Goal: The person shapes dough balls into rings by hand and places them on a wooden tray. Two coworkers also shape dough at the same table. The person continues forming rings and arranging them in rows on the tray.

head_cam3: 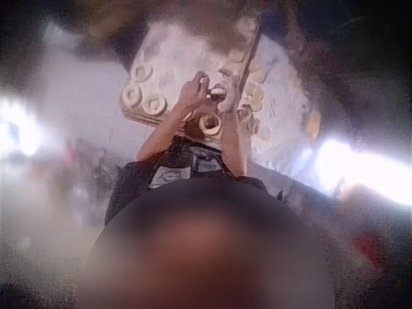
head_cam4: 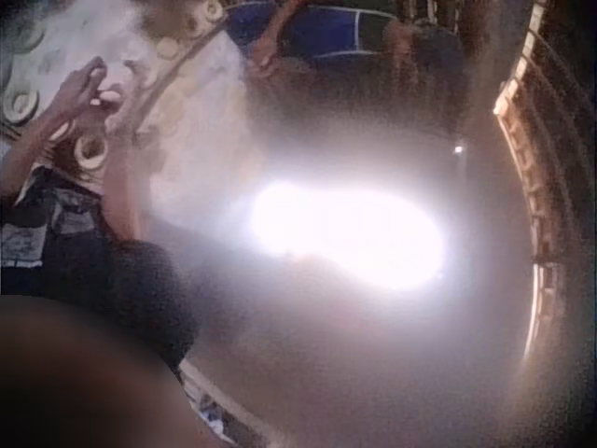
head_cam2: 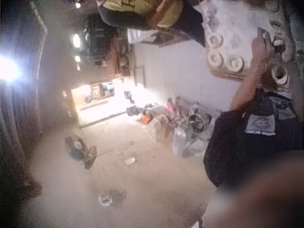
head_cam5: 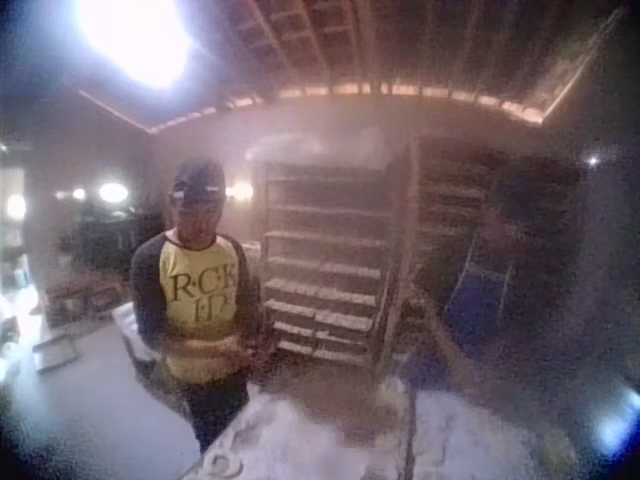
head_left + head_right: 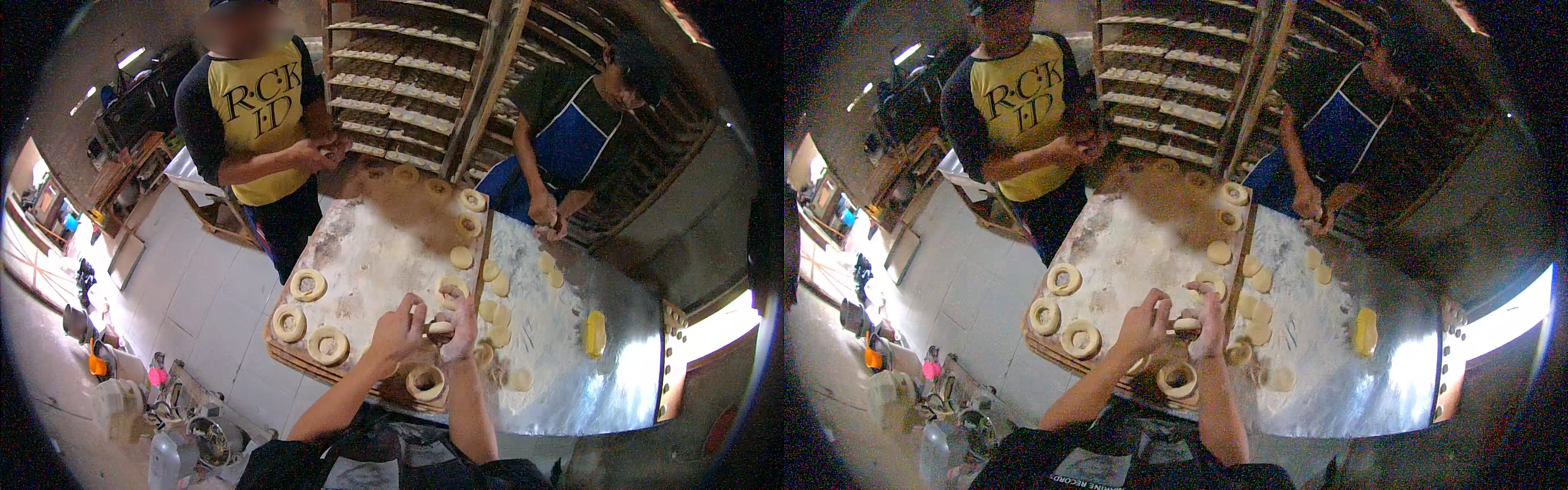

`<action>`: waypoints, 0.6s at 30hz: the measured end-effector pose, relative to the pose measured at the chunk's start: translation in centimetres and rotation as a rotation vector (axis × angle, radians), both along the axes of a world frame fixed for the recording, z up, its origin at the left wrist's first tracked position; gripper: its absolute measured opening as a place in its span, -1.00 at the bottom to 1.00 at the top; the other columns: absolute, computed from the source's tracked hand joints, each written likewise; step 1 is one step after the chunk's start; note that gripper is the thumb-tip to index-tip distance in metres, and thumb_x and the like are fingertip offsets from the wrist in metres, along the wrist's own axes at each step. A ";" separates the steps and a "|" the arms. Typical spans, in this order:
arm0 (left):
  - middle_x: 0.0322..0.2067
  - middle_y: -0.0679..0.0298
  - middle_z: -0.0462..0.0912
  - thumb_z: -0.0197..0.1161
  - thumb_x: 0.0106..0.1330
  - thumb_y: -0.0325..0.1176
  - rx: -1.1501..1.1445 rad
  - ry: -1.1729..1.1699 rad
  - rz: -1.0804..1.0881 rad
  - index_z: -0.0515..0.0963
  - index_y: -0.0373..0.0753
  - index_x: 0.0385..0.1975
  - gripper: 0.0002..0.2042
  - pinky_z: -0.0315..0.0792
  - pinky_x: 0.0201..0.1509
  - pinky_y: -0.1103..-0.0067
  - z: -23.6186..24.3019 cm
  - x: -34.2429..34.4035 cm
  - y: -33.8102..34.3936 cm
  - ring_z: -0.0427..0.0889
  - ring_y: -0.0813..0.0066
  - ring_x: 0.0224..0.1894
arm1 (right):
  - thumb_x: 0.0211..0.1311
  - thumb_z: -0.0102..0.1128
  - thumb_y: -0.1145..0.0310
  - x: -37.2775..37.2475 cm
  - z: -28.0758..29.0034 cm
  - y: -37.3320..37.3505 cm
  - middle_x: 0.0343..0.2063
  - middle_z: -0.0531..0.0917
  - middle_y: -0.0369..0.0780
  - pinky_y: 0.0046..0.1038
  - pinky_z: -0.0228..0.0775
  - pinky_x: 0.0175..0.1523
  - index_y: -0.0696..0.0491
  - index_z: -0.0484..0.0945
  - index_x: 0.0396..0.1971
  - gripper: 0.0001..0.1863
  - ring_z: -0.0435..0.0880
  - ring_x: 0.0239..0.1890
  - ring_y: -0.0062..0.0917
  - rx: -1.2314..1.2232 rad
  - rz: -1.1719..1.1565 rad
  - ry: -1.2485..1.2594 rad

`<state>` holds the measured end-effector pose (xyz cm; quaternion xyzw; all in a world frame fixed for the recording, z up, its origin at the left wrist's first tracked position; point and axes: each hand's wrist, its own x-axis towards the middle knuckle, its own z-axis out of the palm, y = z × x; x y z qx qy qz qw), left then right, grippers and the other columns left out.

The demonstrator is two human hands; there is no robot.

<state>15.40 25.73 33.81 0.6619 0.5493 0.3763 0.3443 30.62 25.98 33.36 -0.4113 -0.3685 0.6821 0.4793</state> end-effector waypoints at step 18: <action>-0.01 -0.05 0.45 0.31 0.21 -0.28 -0.229 0.711 -0.018 0.24 -0.12 0.33 -0.35 0.41 0.05 0.01 -1.3 -5.9 3.7 0.50 -0.08 0.05 | 0.16 0.24 -0.05 -4.7 -1.4 2.9 0.23 0.33 0.09 0.17 -0.02 0.34 -0.16 -0.10 0.50 -0.01 0.28 0.28 0.04 0.317 0.250 -1.709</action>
